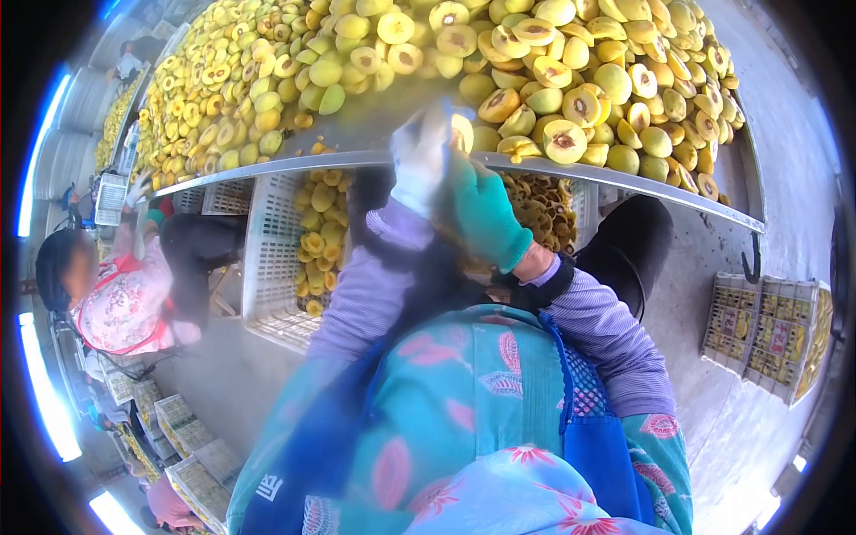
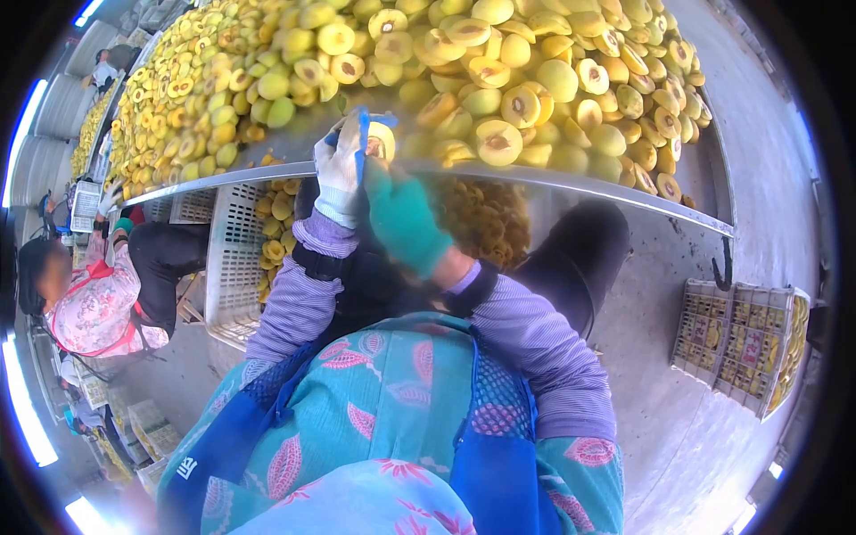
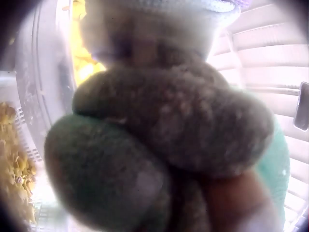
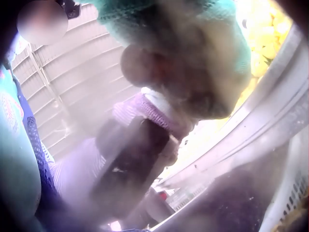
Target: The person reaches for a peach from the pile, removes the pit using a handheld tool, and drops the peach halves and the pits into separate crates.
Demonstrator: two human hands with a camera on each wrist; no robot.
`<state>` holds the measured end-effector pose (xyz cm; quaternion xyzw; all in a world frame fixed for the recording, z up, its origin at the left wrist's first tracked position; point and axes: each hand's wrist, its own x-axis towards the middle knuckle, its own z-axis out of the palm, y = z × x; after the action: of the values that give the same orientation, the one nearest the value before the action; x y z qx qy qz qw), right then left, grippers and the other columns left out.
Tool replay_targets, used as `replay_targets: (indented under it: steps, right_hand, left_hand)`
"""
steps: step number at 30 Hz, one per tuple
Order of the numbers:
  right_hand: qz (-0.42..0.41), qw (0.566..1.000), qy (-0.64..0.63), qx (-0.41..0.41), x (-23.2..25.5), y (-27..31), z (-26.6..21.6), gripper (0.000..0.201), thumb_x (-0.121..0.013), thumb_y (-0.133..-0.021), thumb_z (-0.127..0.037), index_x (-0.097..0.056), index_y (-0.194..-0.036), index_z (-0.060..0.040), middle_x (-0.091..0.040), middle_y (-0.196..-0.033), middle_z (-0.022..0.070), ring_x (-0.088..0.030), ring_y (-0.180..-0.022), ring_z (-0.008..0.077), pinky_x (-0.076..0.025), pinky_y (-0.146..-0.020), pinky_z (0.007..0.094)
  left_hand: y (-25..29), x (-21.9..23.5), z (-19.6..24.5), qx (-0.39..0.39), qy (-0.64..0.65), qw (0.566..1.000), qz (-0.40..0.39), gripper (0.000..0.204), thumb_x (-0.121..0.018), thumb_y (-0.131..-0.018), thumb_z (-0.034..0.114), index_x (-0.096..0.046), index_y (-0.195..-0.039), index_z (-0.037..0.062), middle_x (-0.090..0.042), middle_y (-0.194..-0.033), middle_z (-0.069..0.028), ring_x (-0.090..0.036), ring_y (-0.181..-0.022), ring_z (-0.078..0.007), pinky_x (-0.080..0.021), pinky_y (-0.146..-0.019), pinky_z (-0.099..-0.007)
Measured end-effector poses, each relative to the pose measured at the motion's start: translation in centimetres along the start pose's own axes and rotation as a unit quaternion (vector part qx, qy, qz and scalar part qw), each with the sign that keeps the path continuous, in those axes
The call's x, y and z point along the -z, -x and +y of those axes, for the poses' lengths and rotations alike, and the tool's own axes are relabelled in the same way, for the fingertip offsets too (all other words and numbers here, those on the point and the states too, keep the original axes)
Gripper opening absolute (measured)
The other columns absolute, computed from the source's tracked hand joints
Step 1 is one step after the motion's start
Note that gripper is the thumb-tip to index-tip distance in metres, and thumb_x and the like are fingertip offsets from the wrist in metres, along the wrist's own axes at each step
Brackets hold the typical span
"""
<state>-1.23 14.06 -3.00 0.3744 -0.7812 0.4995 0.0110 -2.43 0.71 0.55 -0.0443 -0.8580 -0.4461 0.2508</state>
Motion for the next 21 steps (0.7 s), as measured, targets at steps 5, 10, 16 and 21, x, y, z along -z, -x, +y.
replay_targets:
  steps: [5,10,16,21]
  right_hand:
    - [0.182,0.953,0.200,0.135,-1.6,0.1,-0.4,0.044,-0.053,-0.081,0.002,-0.043,-0.124,0.0055,-0.056,-0.092,0.0198,-0.056,-0.075,0.0318,-0.047,-0.061,0.0384]
    - [0.105,0.989,0.084,0.055,-1.4,0.3,0.0,0.038,-0.053,-0.082,0.000,-0.046,-0.119,0.0029,-0.057,-0.089,0.0205,-0.055,-0.072,0.0330,-0.045,-0.060,0.0402]
    - [0.078,0.991,0.089,0.059,-0.6,1.0,1.4,0.042,-0.056,-0.084,-0.008,-0.046,-0.124,0.0023,-0.056,-0.093,0.0150,-0.056,-0.079,0.0264,-0.047,-0.065,0.0360]
    - [0.029,0.992,-0.055,-0.108,-1.6,1.3,1.5,0.045,-0.059,-0.083,-0.013,-0.046,-0.124,0.0013,-0.056,-0.094,0.0158,-0.056,-0.080,0.0280,-0.047,-0.065,0.0387]
  left_hand:
    - [-0.5,0.2,0.9,-0.088,-0.056,0.995,0.001,0.036,-0.059,-0.080,0.013,-0.057,-0.114,0.0006,-0.065,-0.093,-0.0135,-0.063,-0.073,-0.0253,-0.051,-0.066,-0.0324]
    - [-1.1,-0.3,1.0,-0.121,-0.105,0.987,0.027,0.027,-0.057,-0.083,0.017,-0.061,-0.106,0.0036,-0.066,-0.084,-0.0121,-0.062,-0.069,-0.0287,-0.050,-0.065,-0.0350]
    - [-0.7,-0.1,0.8,-0.007,-0.031,0.997,-0.066,0.017,-0.056,-0.084,0.013,-0.062,-0.098,0.0054,-0.064,-0.077,-0.0087,-0.061,-0.066,-0.0294,-0.049,-0.062,-0.0360]
    - [-0.7,-0.8,3.6,-0.004,-0.017,0.999,0.029,0.015,-0.057,-0.083,0.010,-0.061,-0.096,0.0050,-0.063,-0.077,-0.0100,-0.061,-0.067,-0.0285,-0.049,-0.062,-0.0348]
